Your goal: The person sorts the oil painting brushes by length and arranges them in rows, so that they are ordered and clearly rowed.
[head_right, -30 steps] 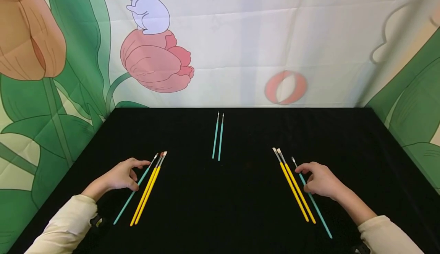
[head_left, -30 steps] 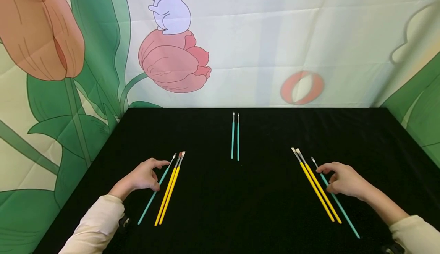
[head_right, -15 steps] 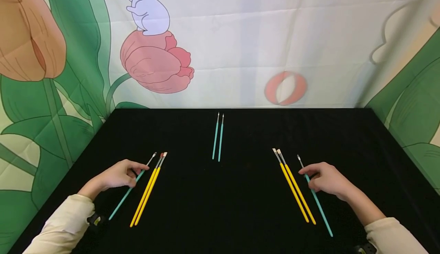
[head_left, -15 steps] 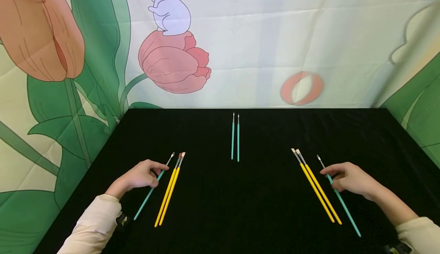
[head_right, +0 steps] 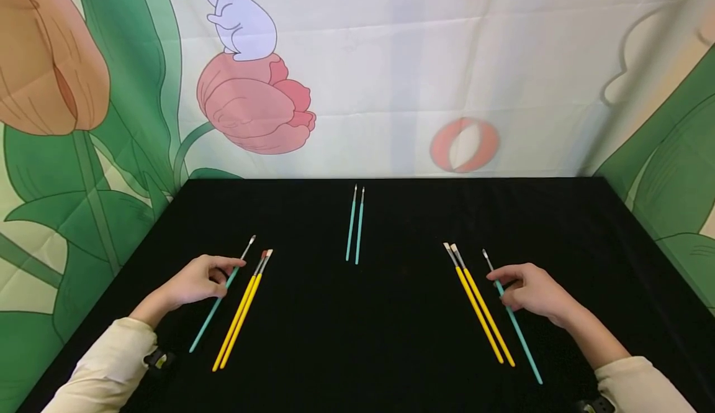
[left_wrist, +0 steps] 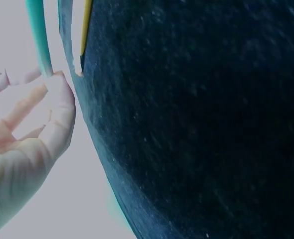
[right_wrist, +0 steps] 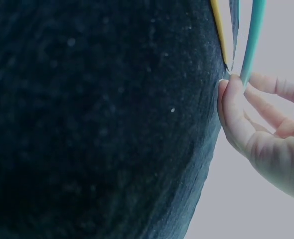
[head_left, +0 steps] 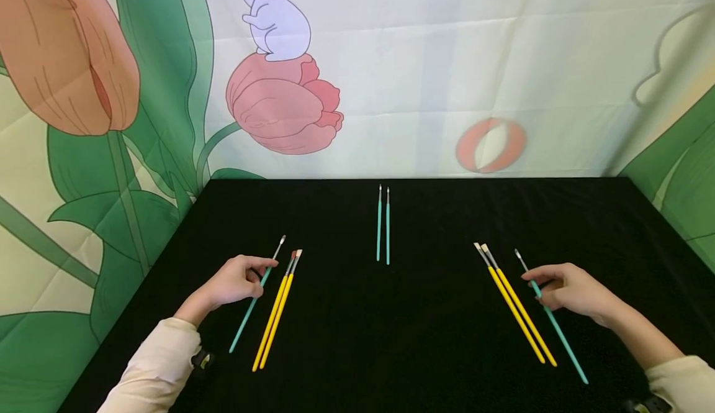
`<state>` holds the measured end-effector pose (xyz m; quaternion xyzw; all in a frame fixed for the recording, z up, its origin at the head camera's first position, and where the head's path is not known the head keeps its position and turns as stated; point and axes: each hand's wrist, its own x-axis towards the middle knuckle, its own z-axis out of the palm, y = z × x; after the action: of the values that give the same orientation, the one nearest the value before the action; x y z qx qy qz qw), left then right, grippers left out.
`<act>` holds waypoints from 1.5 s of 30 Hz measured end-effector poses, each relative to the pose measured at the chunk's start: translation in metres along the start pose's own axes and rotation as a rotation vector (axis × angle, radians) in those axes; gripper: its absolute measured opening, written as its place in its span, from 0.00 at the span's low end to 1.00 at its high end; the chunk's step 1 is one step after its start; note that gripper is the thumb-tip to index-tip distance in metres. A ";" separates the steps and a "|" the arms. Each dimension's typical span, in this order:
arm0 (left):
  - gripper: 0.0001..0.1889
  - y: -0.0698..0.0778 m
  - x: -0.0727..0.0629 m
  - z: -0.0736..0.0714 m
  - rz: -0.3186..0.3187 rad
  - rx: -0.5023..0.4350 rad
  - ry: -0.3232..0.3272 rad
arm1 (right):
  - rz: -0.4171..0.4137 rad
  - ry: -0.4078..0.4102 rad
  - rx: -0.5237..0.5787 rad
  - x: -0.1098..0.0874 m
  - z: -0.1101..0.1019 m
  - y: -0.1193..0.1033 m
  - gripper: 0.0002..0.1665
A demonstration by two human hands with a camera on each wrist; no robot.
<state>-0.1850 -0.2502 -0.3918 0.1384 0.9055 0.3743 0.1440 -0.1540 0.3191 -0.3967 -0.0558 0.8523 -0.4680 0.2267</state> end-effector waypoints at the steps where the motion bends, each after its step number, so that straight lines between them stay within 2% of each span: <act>1: 0.31 0.000 0.001 0.001 0.007 -0.005 0.008 | 0.000 0.000 0.001 0.000 0.000 0.001 0.33; 4: 0.30 0.002 0.003 0.004 0.039 -0.014 0.021 | 0.002 0.002 0.003 0.000 0.001 0.002 0.32; 11: 0.30 0.011 0.012 0.007 0.067 -0.018 0.038 | 0.004 0.002 0.009 0.000 0.000 0.003 0.33; 26: 0.28 0.022 0.036 0.019 0.159 -0.080 0.055 | -0.001 -0.007 0.010 0.001 -0.002 0.001 0.34; 31: 0.26 0.052 0.030 0.017 0.166 -0.079 0.057 | -0.006 -0.011 0.012 0.003 -0.002 0.003 0.35; 33: 0.26 0.056 0.032 0.018 0.163 -0.079 0.063 | -0.005 -0.010 0.015 0.004 -0.002 0.005 0.35; 38: 0.28 0.036 0.050 0.024 0.152 -0.092 0.075 | 0.005 -0.008 0.020 0.006 -0.001 0.007 0.36; 45: 0.28 0.046 0.062 0.025 0.152 -0.100 0.086 | 0.017 -0.001 0.022 0.007 -0.001 0.006 0.36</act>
<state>-0.2261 -0.1809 -0.3850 0.1831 0.8779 0.4347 0.0830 -0.1600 0.3208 -0.4034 -0.0461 0.8476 -0.4751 0.2318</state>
